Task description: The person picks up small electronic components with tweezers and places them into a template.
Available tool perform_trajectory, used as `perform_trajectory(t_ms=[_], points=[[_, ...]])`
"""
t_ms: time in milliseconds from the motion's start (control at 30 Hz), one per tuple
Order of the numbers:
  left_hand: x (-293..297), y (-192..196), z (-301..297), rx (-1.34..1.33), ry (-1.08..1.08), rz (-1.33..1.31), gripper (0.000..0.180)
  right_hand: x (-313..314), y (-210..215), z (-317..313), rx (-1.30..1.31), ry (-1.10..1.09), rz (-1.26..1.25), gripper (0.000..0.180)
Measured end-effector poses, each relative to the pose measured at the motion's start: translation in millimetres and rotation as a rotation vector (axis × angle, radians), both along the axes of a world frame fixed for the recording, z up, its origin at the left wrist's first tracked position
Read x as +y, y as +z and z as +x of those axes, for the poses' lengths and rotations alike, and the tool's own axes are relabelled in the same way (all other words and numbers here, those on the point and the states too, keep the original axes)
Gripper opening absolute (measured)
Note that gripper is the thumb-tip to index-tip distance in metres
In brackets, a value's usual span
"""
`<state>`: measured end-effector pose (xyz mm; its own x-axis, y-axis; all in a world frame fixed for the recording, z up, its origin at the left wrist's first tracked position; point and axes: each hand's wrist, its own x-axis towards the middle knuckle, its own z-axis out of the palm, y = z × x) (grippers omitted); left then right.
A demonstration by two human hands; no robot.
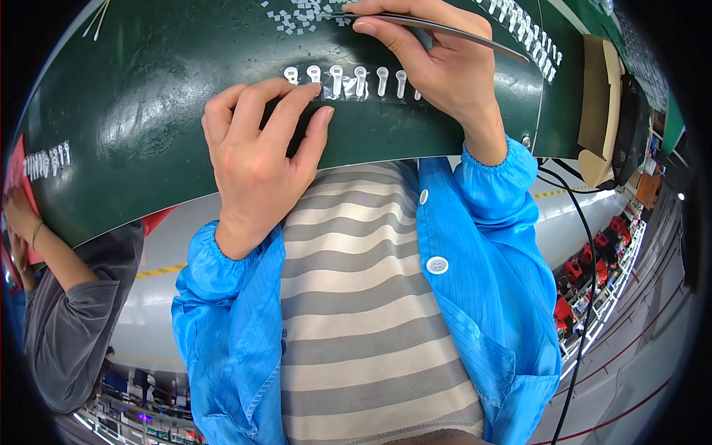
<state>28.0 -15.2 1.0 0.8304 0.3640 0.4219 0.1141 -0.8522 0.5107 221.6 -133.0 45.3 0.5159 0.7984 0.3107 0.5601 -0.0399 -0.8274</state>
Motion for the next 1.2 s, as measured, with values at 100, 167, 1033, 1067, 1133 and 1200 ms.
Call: perform_trajectory(t_ms=[100,167,1033,1067,1133,1200], points=[[0,1,0,-0.041,0.001,-0.02,0.024,0,-1,2,-0.006,0.015,-0.005,0.011],[3,4,-3,-0.061,0.011,-0.05,0.023,-2,-3,4,-0.033,0.025,-0.016,0.011],[2,-1,-3,-0.07,0.072,-0.046,0.022,-2,-8,-17,-0.246,0.314,-0.053,0.016],[2,-1,-3,-0.068,0.073,-0.044,0.022,-1,-8,-18,-0.219,0.294,-0.072,0.017],[3,-2,-3,-0.059,0.061,-0.046,0.025,-5,-9,-19,-0.189,0.271,-0.091,0.018],[6,0,-2,-0.054,0.059,-0.034,0.027,-16,-15,-11,-0.086,0.198,0.035,0.022]])
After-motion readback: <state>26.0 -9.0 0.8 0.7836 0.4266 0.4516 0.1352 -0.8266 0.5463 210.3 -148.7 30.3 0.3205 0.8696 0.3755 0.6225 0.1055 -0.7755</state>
